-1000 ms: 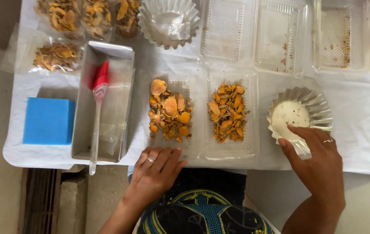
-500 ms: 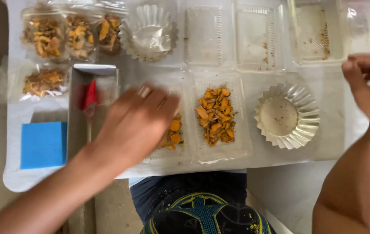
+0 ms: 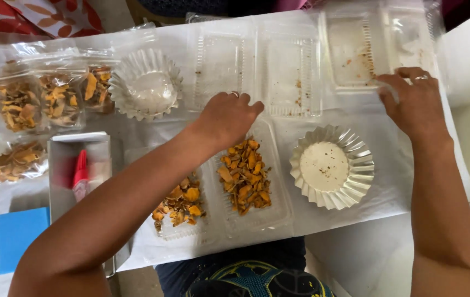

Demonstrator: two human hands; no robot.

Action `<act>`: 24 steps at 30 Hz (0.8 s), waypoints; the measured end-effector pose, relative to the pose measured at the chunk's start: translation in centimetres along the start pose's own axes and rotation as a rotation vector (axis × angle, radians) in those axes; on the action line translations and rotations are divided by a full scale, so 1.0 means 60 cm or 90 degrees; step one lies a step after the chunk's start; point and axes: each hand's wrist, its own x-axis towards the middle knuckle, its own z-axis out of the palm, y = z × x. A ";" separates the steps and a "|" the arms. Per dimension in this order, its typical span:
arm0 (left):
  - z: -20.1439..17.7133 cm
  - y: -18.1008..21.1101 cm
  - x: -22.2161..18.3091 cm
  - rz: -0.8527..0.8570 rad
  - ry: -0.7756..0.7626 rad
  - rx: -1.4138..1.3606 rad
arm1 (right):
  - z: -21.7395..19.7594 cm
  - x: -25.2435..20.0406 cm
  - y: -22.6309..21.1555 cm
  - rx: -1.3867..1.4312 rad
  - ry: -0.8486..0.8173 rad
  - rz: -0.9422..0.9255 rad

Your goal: The person is arranging dried turmeric slices into small plastic and foil containers and then applying a coating using a red silicone brush.

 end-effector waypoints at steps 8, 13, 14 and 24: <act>-0.078 -0.004 -0.082 -0.043 0.113 -0.221 | -0.111 -0.040 -0.115 -0.141 0.174 -0.048; -0.115 -0.024 -0.151 -0.142 0.192 -0.274 | -0.153 0.006 -0.251 -0.165 0.123 -0.066; -0.101 -0.040 -0.148 -0.144 0.193 -0.274 | -0.141 0.025 -0.275 -0.165 0.124 -0.068; -0.045 -0.150 -0.072 -0.246 0.363 -0.214 | -0.070 0.148 -0.444 -0.033 -0.049 -0.188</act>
